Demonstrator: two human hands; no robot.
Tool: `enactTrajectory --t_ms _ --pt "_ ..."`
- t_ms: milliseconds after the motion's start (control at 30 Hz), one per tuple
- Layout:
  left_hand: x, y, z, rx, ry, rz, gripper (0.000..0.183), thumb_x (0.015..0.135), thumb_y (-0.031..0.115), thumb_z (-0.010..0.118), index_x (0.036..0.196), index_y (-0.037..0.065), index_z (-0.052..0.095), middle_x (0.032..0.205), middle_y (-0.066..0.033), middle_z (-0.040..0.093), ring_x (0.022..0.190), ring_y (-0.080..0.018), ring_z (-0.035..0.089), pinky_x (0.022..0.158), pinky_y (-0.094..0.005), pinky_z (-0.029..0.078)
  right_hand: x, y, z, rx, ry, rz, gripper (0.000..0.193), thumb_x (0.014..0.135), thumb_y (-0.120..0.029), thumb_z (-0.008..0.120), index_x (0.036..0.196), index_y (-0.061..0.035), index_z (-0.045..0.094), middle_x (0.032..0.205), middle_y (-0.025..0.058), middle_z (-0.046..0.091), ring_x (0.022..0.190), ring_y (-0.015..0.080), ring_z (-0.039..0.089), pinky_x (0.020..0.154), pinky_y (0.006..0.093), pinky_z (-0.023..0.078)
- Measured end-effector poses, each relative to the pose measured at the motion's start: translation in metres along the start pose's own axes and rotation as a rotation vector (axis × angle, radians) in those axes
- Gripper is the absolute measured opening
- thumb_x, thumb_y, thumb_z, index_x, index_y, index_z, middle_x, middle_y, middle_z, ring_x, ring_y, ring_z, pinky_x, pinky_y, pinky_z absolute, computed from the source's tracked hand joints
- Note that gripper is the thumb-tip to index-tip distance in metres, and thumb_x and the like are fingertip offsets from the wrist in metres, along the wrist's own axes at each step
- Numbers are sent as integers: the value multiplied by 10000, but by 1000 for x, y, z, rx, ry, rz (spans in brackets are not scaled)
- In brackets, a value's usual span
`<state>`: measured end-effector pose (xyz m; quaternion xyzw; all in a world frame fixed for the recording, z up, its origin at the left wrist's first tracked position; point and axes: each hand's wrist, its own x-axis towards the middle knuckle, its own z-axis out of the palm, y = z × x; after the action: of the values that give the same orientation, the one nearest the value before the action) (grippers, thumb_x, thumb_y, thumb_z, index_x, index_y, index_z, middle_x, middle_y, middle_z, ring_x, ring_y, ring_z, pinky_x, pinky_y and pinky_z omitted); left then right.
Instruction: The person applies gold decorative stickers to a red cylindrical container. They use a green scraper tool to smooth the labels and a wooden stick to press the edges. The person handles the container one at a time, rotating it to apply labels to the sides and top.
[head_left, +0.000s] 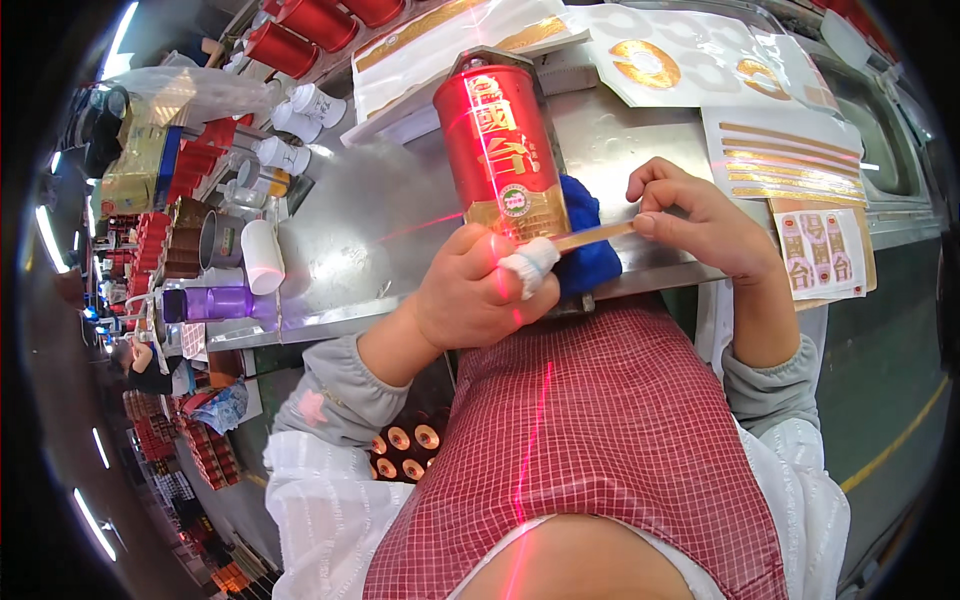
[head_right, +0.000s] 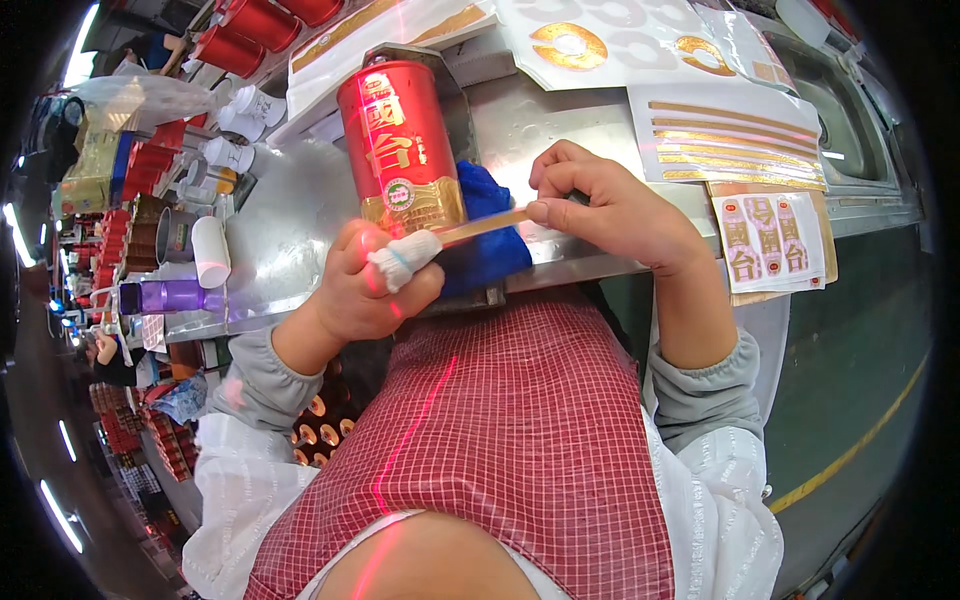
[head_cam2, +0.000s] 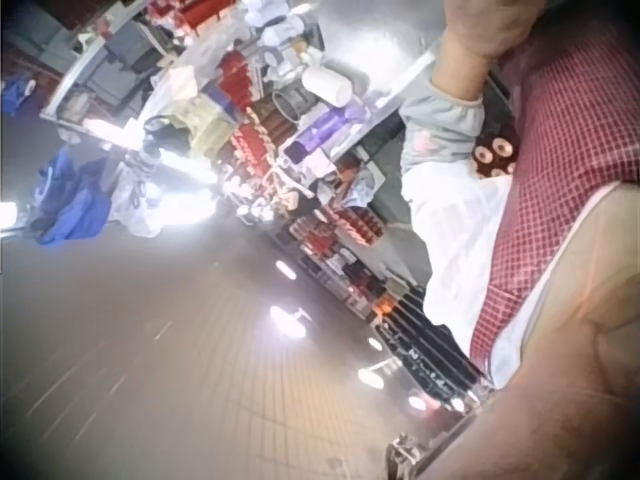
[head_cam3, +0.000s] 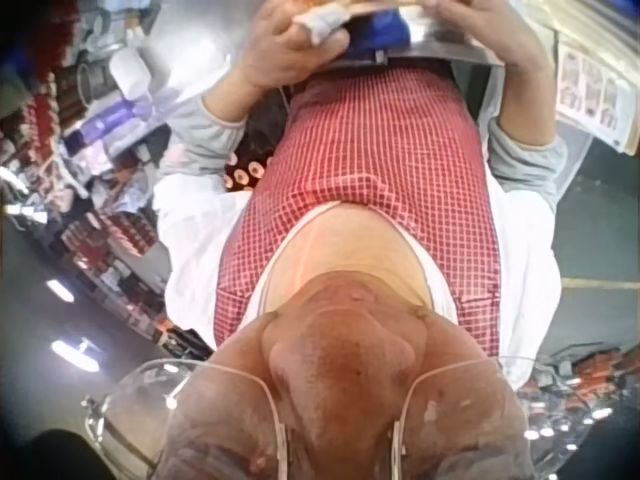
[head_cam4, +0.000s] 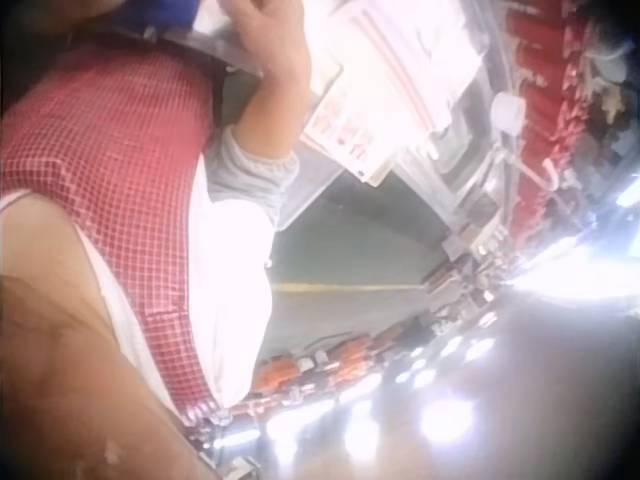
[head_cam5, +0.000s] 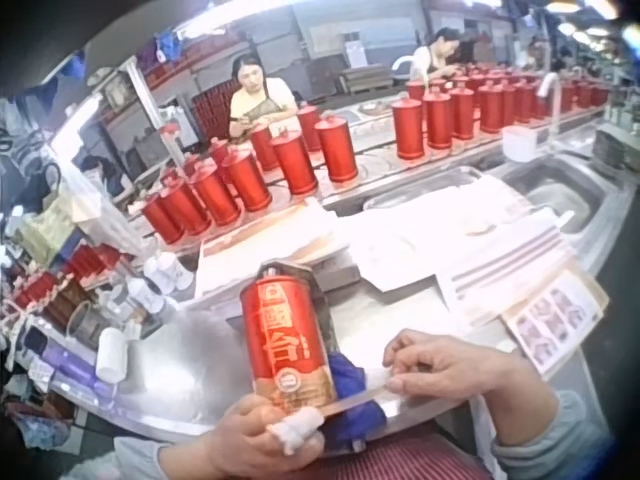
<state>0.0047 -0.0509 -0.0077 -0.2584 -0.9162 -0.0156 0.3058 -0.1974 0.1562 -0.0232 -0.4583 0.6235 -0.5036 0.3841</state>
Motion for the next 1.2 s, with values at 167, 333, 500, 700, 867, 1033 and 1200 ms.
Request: enactTrajectory --t_ms 167,333,500,700,867,1033,1200 --pt "-20 7 2 -70 90 -164 205 556 117 700 755 160 674 1082 -25 607 832 -219 527 677 -342 437 2 -7 3 16 -54 25 224 899 -220 638 783 -46 560 1069 32 471 910 114 443 796 237 371" --pt "-7 1 4 -53 51 -59 196 547 123 693 740 146 662 1062 -26 602 858 -234 526 693 -354 440 3 -4 4 16 -26 -24 213 911 -180 656 883 29 624 1030 53 497 869 106 488 753 237 429" --pt "-17 6 -1 -130 94 -129 236 512 78 703 741 111 657 1072 -31 599 774 -231 529 657 -361 444 2 -9 3 11 -38 -50 213 914 -183 653 885 26 623 1025 49 495 864 109 495 750 241 430" --pt "1 3 -2 -51 -12 -30 249 514 84 706 749 150 655 1010 -12 610 783 -205 543 646 -343 444 3 -3 7 21 -21 -20 219 916 -188 648 852 20 623 1011 45 497 852 110 490 746 239 422" --pt "3 4 -2 -143 91 -120 259 519 65 714 760 148 664 976 8 602 756 -199 532 662 -334 445 4 -5 8 9 -48 -8 216 902 -199 643 799 -21 580 1047 34 476 871 104 453 765 241 388" --pt "-23 12 4 -127 102 -230 242 568 110 710 800 160 664 1003 1 590 810 -201 533 651 -343 450 8 -6 10 55 -83 47 207 891 -191 645 777 -40 560 1060 28 468 879 99 435 772 238 372" --pt "-2 1 2 -41 -18 19 282 541 46 719 797 158 680 1054 -15 597 842 -209 532 663 -342 449 8 -1 11 61 -53 30 197 892 -172 642 773 -36 564 1057 25 470 867 93 437 761 229 373"
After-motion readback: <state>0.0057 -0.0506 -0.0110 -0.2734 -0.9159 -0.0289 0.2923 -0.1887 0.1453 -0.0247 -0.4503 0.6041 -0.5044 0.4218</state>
